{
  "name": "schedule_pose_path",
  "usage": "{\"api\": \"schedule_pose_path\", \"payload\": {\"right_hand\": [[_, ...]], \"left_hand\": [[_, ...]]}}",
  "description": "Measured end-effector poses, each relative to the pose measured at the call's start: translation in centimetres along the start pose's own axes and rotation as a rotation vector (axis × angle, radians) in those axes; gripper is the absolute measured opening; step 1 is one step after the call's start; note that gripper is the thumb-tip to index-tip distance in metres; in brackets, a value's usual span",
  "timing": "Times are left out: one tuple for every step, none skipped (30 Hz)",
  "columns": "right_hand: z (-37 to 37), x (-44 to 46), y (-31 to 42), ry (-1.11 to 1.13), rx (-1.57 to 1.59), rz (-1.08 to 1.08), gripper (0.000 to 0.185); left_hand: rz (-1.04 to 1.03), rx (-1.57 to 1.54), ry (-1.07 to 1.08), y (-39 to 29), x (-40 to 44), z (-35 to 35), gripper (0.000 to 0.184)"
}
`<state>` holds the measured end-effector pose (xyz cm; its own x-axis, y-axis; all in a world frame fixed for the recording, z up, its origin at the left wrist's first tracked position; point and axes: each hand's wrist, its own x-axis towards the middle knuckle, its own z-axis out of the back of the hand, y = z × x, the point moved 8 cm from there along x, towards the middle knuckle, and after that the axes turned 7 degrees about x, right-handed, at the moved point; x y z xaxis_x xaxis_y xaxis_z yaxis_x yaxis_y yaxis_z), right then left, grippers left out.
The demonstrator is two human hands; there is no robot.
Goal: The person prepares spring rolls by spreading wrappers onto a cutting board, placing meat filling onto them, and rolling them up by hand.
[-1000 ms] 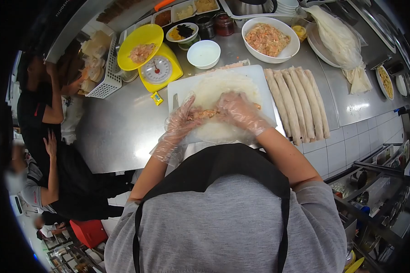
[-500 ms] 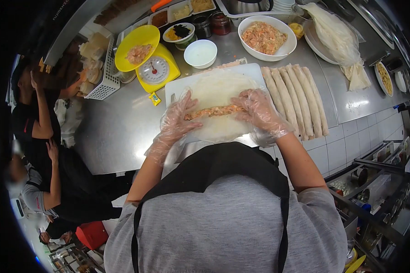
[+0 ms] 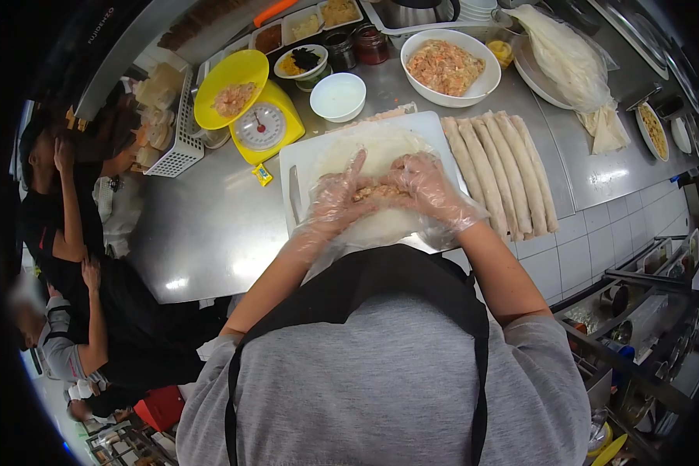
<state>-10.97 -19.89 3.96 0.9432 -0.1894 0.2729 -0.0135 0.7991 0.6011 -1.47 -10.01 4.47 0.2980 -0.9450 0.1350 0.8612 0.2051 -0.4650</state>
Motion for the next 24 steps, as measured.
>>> {"api": "schedule_pose_path", "payload": {"right_hand": [[0.0,-0.2,-0.4,0.002,-0.002,0.000,0.038],[-0.1,-0.4,-1.1,0.005,-0.003,-0.017,0.039],[-0.1,-0.7,-1.9,0.007,-0.005,-0.035,0.039],[0.1,-1.1,-2.5,0.006,-0.006,-0.037,0.039],[0.6,-1.6,-3.1,-0.032,0.036,-0.029,0.038],[1.1,-1.9,-3.3,-0.069,0.079,-0.021,0.038],[1.4,-2.1,-3.6,-0.069,0.078,-0.023,0.038],[1.5,-2.2,-3.7,-0.046,0.090,-0.024,0.037],[1.6,-2.2,-3.8,-0.023,0.102,-0.023,0.037],[1.8,-2.1,-3.8,-0.024,0.103,-0.023,0.037],[1.9,-2.0,-3.9,0.007,0.133,-0.032,0.037],[1.9,-2.0,-4.0,0.039,0.163,-0.041,0.037],[1.9,-2.2,-4.2,0.037,0.162,-0.040,0.037],[1.9,-2.3,-4.4,0.023,0.168,-0.030,0.037],[1.9,-2.4,-4.5,0.008,0.175,-0.020,0.037],[2.0,-2.5,-4.6,0.006,0.177,-0.020,0.037],[1.9,-2.5,-4.5,0.014,0.178,-0.018,0.037],[1.9,-2.6,-4.4,0.023,0.178,-0.016,0.037],[1.9,-2.6,-4.3,0.023,0.181,-0.015,0.037],[1.9,-2.5,-4.2,0.019,0.188,-0.019,0.037],[2.0,-2.4,-4.0,0.016,0.195,-0.022,0.037],[2.0,-2.4,-3.8,0.018,0.196,-0.016,0.037],[2.0,-2.3,-3.7,0.030,0.182,-0.021,0.038],[2.0,-2.1,-3.5,0.041,0.167,-0.024,0.039]], "left_hand": [[0.035,0.037,0.058,0.3,0.5,-1.4,0.083],[0.071,0.073,0.118,0.7,0.7,-2.6,0.084],[0.070,0.071,0.117,0.2,0.8,-2.4,0.084],[0.077,0.021,0.140,-0.2,1.0,-2.3,0.082],[0.082,-0.030,0.163,-0.5,1.2,-2.3,0.081],[0.080,-0.031,0.164,-0.8,1.3,-2.6,0.081],[0.013,-0.001,0.104,-1.5,1.6,-2.5,0.080],[-0.054,0.030,0.044,-2.3,1.7,-2.3,0.080],[-0.054,0.031,0.045,-2.7,1.9,-2.4,0.080],[-0.038,0.058,0.077,-2.9,2.3,-2.8,0.082],[-0.024,0.087,0.108,-3.0,2.6,-3.0,0.084],[-0.026,0.088,0.106,-2.7,2.6,-3.1,0.084],[-0.041,0.006,0.113,-2.1,2.5,-3.2,0.084],[-0.056,-0.076,0.122,-1.5,2.3,-3.1,0.085],[-0.057,-0.074,0.123,-1.0,2.0,-2.6,0.085],[-0.018,0.010,0.161,-0.1,1.5,-2.2,0.084],[0.022,0.093,0.200,1.0,0.8,-1.8,0.084],[0.023,0.095,0.203,1.8,0.0,-1.2,0.084],[0.034,0.056,0.176,2.8,-0.9,-0.6,0.084],[0.046,0.016,0.146,3.7,-1.7,0.0,0.083],[0.050,0.018,0.143,4.3,-2.4,0.6,0.083],[0.088,-0.022,0.106,5.1,-3.1,1.3,0.084],[0.126,-0.060,0.068,5.7,-3.6,1.9,0.084],[0.131,-0.057,0.062,6.4,-4.0,1.5,0.084]]}}
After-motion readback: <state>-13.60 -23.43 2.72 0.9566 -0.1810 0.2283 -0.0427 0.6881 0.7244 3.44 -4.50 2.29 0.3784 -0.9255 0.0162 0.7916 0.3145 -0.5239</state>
